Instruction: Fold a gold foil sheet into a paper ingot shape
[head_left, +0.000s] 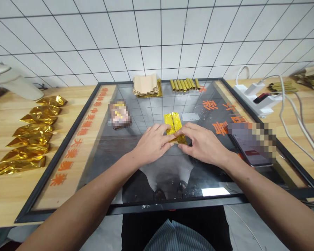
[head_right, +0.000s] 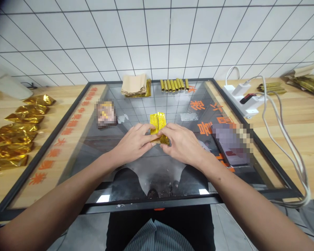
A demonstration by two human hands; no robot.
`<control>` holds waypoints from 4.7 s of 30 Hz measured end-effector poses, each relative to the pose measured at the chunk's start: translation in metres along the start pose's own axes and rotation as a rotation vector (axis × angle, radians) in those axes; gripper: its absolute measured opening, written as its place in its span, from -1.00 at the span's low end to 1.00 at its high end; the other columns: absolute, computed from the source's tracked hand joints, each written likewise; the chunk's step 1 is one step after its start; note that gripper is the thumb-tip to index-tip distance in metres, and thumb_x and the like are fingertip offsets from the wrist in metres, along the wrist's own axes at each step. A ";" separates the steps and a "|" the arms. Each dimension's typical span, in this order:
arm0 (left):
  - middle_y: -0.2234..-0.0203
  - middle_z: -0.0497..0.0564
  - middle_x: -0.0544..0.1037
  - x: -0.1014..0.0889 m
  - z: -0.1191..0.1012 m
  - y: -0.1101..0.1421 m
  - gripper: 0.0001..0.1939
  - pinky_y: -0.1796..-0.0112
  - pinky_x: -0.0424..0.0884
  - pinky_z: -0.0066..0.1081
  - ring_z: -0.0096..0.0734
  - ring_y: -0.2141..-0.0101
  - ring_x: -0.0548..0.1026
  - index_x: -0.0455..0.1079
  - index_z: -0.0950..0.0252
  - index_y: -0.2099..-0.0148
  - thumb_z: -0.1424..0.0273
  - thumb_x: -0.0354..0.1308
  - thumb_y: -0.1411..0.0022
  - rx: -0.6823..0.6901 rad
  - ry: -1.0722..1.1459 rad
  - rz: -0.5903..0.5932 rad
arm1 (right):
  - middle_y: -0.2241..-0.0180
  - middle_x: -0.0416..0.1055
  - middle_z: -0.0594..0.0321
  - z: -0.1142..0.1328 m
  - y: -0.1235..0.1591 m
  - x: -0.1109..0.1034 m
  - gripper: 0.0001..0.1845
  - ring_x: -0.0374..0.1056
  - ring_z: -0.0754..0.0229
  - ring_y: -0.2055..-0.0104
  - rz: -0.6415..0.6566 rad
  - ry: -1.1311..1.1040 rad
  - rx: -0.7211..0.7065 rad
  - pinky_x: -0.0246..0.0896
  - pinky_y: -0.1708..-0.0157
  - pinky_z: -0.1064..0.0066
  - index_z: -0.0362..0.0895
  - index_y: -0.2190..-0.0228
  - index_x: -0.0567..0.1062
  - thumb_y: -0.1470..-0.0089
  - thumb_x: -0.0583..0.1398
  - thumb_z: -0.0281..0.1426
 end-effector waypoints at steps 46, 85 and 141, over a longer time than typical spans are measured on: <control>-0.04 0.05 0.56 -0.004 0.005 -0.002 -0.84 -0.12 0.40 -0.08 -0.13 -0.03 0.49 0.59 0.18 -0.01 0.32 0.30 -0.42 -0.034 0.255 -0.094 | 0.19 0.58 0.17 -0.017 -0.006 0.012 -0.86 0.51 0.05 0.10 -0.017 -0.191 -0.034 0.38 0.04 0.19 -0.04 0.21 0.68 -0.32 0.28 -0.44; 0.38 -0.06 0.53 -0.002 0.000 -0.012 -0.77 0.08 0.32 -0.20 -0.27 0.24 0.45 0.57 0.20 0.31 0.37 0.20 -0.45 -0.241 0.369 -0.145 | 0.30 0.49 0.22 -0.014 -0.018 0.015 -0.83 0.41 0.10 0.24 0.080 -0.140 0.143 0.18 0.22 0.27 -0.06 0.35 0.55 -0.34 0.23 -0.37; 0.31 0.00 0.57 0.000 -0.005 -0.010 -0.81 0.04 0.38 -0.10 -0.12 0.14 0.46 0.51 0.21 0.39 0.39 0.30 -0.32 -0.484 0.228 -0.183 | 0.14 0.64 0.11 -0.009 -0.027 0.019 -0.81 0.52 -0.02 0.16 0.127 0.051 0.290 0.15 0.29 0.24 -0.06 0.27 0.62 -0.33 0.23 -0.27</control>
Point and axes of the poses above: each hand's wrist, its own y-axis away from the middle knuckle, its own x-axis out of the palm, z = x × y, the point moved 2 cm from there along -y, towards the middle knuckle
